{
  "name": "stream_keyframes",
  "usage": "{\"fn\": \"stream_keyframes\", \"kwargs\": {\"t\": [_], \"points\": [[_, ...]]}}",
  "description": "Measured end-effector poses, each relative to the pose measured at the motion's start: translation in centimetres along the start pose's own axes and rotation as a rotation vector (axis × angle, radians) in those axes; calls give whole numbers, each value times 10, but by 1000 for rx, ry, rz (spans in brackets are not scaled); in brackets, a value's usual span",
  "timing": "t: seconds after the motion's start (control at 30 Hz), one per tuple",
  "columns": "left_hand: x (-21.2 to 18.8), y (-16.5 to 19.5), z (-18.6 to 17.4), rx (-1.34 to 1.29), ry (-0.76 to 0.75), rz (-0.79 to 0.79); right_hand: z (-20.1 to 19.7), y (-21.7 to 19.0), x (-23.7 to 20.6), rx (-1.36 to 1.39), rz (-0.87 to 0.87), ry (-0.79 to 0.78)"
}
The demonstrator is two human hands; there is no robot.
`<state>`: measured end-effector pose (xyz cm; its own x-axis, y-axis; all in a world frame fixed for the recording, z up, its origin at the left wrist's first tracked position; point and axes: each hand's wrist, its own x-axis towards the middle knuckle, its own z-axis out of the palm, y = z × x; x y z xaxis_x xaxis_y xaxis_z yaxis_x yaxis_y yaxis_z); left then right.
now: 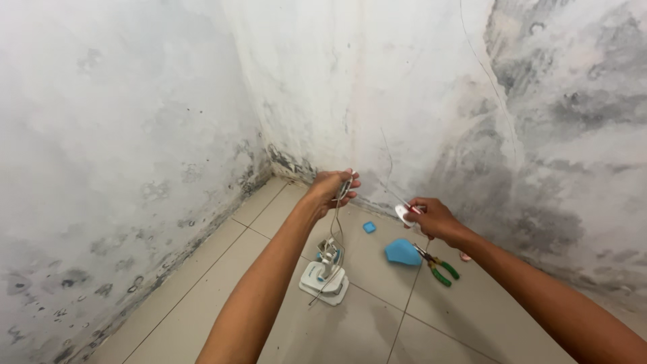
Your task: The person sits on a tiled floor and services a small white electric appliance, using a screwdriver to unscrew and open its housing and manipulate the internal wiring and components. They handle the detached parts and continue working on the opened unit with the screwdriver throughout the clip.
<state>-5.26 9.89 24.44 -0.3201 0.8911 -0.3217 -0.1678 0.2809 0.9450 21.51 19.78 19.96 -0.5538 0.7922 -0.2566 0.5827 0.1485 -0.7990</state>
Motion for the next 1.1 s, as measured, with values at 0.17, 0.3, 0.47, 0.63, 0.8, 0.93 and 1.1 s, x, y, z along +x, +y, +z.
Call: {"fn": "stream_keyframes", "kwargs": {"t": [0.17, 0.3, 0.47, 0.63, 0.8, 0.93, 1.1], "points": [[1, -14, -2, 3, 6, 0, 29, 76, 23, -173, -30, -40], [3, -22, 2, 15, 0, -31, 64, 118, 19, -311, 124, -69], [0, -20, 6, -4, -29, -20, 117, 130, 3, -259, 89, -51], [-8, -17, 1, 19, -7, 22, 163, 121, -5, -316, 32, 155], [-5, -17, 2, 17, -3, 15, 169, 122, -11, -234, 103, 235], [2, -22, -1, 29, -4, 20, 160, 131, -9, -233, 113, 294], [-1, -29, 3, 27, -15, 4, 145, 140, -4, -151, 180, 397]]}}
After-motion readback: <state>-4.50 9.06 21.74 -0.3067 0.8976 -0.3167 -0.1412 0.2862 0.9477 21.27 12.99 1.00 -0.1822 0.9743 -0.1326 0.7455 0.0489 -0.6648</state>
